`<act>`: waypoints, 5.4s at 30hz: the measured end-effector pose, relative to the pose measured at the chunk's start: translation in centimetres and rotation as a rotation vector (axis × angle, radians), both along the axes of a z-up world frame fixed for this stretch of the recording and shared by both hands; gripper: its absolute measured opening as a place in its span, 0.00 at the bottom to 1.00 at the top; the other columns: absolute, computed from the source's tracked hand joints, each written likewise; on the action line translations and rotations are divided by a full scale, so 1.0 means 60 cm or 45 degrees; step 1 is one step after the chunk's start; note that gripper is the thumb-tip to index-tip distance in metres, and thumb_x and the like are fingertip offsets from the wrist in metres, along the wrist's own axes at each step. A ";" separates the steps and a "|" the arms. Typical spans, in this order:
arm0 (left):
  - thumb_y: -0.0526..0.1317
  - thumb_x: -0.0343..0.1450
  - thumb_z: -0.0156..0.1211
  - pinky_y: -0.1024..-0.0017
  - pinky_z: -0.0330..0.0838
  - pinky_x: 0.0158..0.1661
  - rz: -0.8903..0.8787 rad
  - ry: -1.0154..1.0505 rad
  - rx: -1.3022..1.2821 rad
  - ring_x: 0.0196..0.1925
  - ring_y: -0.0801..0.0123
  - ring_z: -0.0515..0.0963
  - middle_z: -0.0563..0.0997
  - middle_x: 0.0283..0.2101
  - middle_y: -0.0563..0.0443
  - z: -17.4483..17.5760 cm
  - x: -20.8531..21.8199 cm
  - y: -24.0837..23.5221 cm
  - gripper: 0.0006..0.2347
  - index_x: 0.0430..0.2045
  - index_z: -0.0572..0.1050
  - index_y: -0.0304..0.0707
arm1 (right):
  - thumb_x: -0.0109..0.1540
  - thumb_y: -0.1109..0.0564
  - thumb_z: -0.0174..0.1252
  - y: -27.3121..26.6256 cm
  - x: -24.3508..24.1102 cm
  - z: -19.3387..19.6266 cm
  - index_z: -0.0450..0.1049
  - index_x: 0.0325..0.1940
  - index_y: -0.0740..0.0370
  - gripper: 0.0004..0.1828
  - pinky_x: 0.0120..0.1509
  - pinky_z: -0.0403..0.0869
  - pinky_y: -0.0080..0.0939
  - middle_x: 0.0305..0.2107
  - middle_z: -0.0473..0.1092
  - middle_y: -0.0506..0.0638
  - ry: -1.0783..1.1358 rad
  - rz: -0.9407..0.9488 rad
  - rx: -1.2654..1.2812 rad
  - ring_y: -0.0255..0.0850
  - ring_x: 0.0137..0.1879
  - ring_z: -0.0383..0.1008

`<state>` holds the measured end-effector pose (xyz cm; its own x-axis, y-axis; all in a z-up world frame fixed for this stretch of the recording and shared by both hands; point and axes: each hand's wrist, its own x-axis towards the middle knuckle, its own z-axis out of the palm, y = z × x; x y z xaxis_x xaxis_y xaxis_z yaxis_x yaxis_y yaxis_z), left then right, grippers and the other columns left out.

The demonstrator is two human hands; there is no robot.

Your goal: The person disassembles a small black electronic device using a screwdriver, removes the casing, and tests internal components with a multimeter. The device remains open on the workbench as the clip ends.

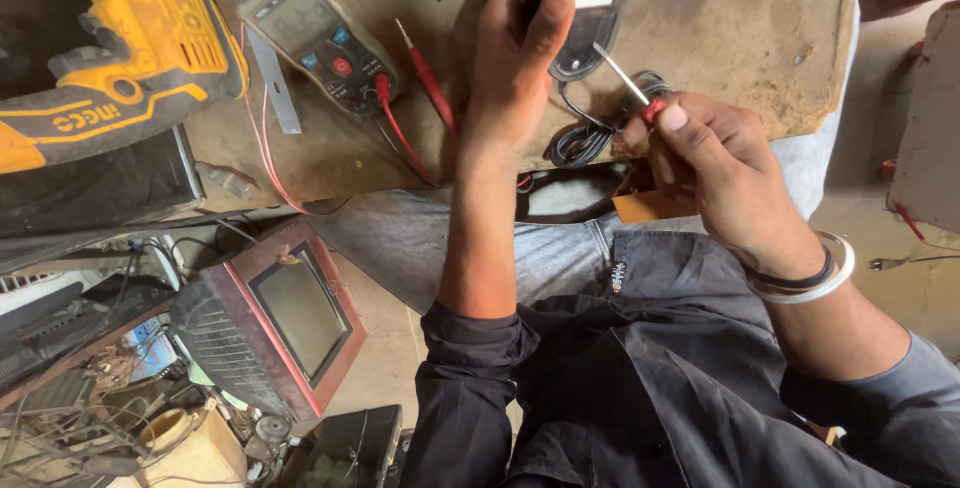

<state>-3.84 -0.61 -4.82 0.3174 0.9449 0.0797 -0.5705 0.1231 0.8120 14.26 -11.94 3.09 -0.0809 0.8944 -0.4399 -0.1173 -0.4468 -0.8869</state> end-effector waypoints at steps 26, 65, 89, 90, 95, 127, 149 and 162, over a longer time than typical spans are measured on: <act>0.41 0.79 0.68 0.76 0.69 0.55 0.104 0.091 0.067 0.50 0.76 0.75 0.79 0.48 0.54 0.031 -0.001 -0.004 0.16 0.54 0.72 0.31 | 0.74 0.47 0.43 0.007 -0.017 0.003 0.77 0.40 0.66 0.24 0.24 0.52 0.32 0.14 0.55 0.41 -0.105 0.055 -0.091 0.29 0.20 0.49; 0.47 0.78 0.66 0.74 0.72 0.50 0.300 0.413 0.230 0.47 0.73 0.77 0.79 0.46 0.51 0.046 0.005 0.000 0.18 0.51 0.72 0.31 | 0.70 0.57 0.61 0.031 -0.021 0.064 0.78 0.50 0.72 0.12 0.28 0.66 0.40 0.26 0.73 0.57 -1.298 0.231 0.950 0.41 0.25 0.70; 0.46 0.77 0.67 0.75 0.77 0.51 0.400 0.698 0.453 0.46 0.71 0.82 0.82 0.45 0.49 0.059 -0.008 0.000 0.17 0.51 0.73 0.34 | 0.72 0.46 0.43 0.098 0.033 0.048 0.70 0.32 0.63 0.22 0.15 0.52 0.34 0.10 0.53 0.41 0.195 0.201 -0.648 0.32 0.13 0.49; 0.46 0.77 0.68 0.75 0.77 0.51 0.398 0.697 0.448 0.46 0.71 0.82 0.82 0.45 0.49 0.059 -0.008 0.001 0.16 0.51 0.73 0.34 | 0.72 0.46 0.42 0.093 0.027 0.045 0.69 0.33 0.65 0.23 0.16 0.52 0.35 0.11 0.53 0.42 0.087 0.218 -0.617 0.33 0.14 0.49; 0.45 0.78 0.68 0.76 0.76 0.50 0.400 0.699 0.411 0.47 0.73 0.82 0.81 0.46 0.50 0.059 -0.006 0.000 0.16 0.52 0.72 0.35 | 0.72 0.46 0.47 0.090 0.020 0.043 0.73 0.31 0.64 0.23 0.17 0.53 0.36 0.09 0.57 0.44 -0.307 0.372 -0.264 0.33 0.14 0.52; 0.49 0.77 0.66 0.76 0.79 0.49 0.469 0.588 0.367 0.44 0.75 0.83 0.84 0.44 0.51 0.036 0.000 0.009 0.19 0.52 0.73 0.32 | 0.75 0.52 0.66 0.061 0.007 0.059 0.73 0.43 0.68 0.17 0.33 0.71 0.35 0.28 0.74 0.51 -1.267 0.321 0.936 0.34 0.28 0.75; 0.52 0.81 0.54 0.70 0.74 0.57 0.576 0.925 0.389 0.54 0.65 0.80 0.80 0.51 0.45 0.066 0.002 0.002 0.19 0.57 0.73 0.35 | 0.67 0.57 0.62 0.076 0.014 0.061 0.79 0.39 0.67 0.09 0.27 0.67 0.38 0.17 0.72 0.52 -1.235 0.200 0.532 0.37 0.21 0.71; 0.50 0.81 0.53 0.68 0.77 0.55 0.601 0.929 0.442 0.50 0.65 0.82 0.81 0.52 0.45 0.070 0.003 0.007 0.17 0.55 0.74 0.35 | 0.68 0.54 0.66 0.074 0.024 0.048 0.78 0.43 0.67 0.11 0.31 0.69 0.36 0.21 0.73 0.52 -1.074 0.139 0.447 0.35 0.26 0.73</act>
<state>-3.69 -0.17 -0.63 -0.0107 0.9494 0.3137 0.1653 -0.3078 0.9370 15.68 -7.48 5.96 0.0514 0.9941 -0.0960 0.6574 -0.1060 -0.7460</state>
